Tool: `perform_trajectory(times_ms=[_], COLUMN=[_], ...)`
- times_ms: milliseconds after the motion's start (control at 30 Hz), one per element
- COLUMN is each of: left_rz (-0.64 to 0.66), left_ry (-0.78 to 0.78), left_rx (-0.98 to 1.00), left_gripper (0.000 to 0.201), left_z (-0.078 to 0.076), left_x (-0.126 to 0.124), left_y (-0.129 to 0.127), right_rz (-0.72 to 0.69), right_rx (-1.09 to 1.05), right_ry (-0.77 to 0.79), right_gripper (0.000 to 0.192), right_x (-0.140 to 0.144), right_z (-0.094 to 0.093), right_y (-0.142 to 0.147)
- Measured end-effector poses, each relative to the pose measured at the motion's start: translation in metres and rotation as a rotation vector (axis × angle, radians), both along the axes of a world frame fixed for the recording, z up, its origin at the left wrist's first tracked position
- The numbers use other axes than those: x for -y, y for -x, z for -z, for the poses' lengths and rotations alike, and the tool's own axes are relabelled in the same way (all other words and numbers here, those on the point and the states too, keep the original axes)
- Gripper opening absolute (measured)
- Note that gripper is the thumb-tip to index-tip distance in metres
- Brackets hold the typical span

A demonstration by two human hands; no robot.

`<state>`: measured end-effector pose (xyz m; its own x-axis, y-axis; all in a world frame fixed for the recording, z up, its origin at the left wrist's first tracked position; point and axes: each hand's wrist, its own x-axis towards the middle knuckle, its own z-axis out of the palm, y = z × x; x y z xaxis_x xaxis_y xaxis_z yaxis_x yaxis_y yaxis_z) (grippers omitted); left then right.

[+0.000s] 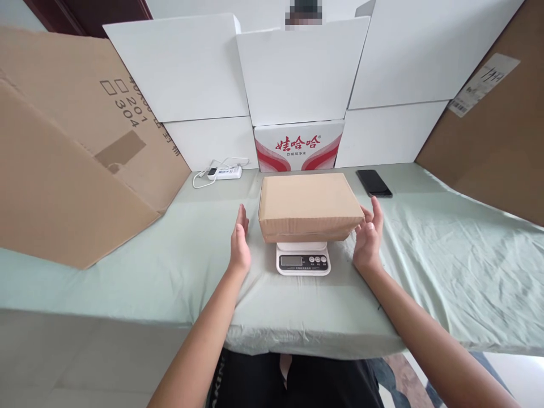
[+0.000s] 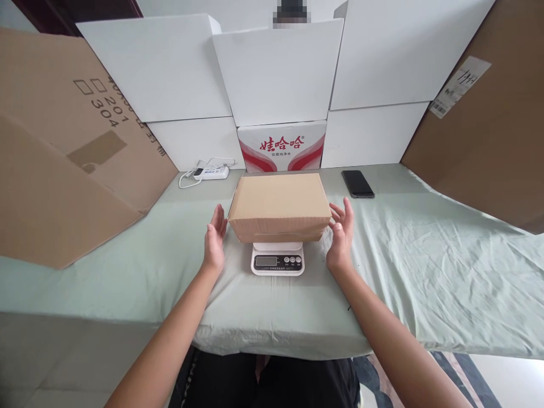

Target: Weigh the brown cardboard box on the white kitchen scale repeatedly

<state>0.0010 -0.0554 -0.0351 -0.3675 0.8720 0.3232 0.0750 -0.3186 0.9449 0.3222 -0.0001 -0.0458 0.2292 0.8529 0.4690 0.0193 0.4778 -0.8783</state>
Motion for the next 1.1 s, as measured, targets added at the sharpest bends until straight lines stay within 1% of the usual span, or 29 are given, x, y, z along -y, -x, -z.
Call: perform_trajectory(times_ms=[67,200,333,433,567,667,767,933,1033,1100], left_rz=[-0.001,0.021,0.099,0.159,0.241,0.257,0.259,0.317,0.359,0.372], left_ry=[0.001,0.012,0.031,0.029,-0.021,-0.041,-0.038,-0.046,-0.041,-0.059], left_rx=[0.004,0.018,0.044,0.031,-0.013,-0.033,-0.038,-0.096,-0.073,-0.045], left_gripper=[0.091,0.096,0.099,0.099,0.093,0.090,0.089,0.080,0.079,0.081], left_z=[0.000,0.000,-0.002,-0.006,-0.014,-0.018,-0.020,-0.021,-0.025,-0.034], left_x=[0.000,-0.001,0.001,0.005,0.012,0.015,0.015,0.017,0.020,0.020], left_y=[0.001,0.000,-0.002,-0.006,-0.010,-0.011,-0.013,-0.015,-0.015,-0.014], right_rz=[0.034,0.024,-0.009,-0.038,-0.048,-0.032,-0.040,-0.079,-0.106,-0.133], right_rx=[-0.053,-0.083,-0.058,-0.036,0.029,0.064,0.088,0.149,0.151,0.147], right_ry=[0.025,0.053,0.048,0.025,-0.010,-0.026,-0.038,-0.062,-0.021,0.001], right_gripper=[0.082,0.079,0.072,0.071,0.071,0.069,0.070,0.070,0.075,0.079], right_x=[0.001,0.002,0.005,0.008,0.010,0.011,0.012,0.016,0.026,0.033], right_z=[-0.003,-0.008,-0.008,-0.007,-0.004,-0.004,-0.006,-0.008,-0.014,-0.025], right_y=[0.003,0.005,0.004,0.004,0.003,0.002,0.002,0.005,0.007,0.007])
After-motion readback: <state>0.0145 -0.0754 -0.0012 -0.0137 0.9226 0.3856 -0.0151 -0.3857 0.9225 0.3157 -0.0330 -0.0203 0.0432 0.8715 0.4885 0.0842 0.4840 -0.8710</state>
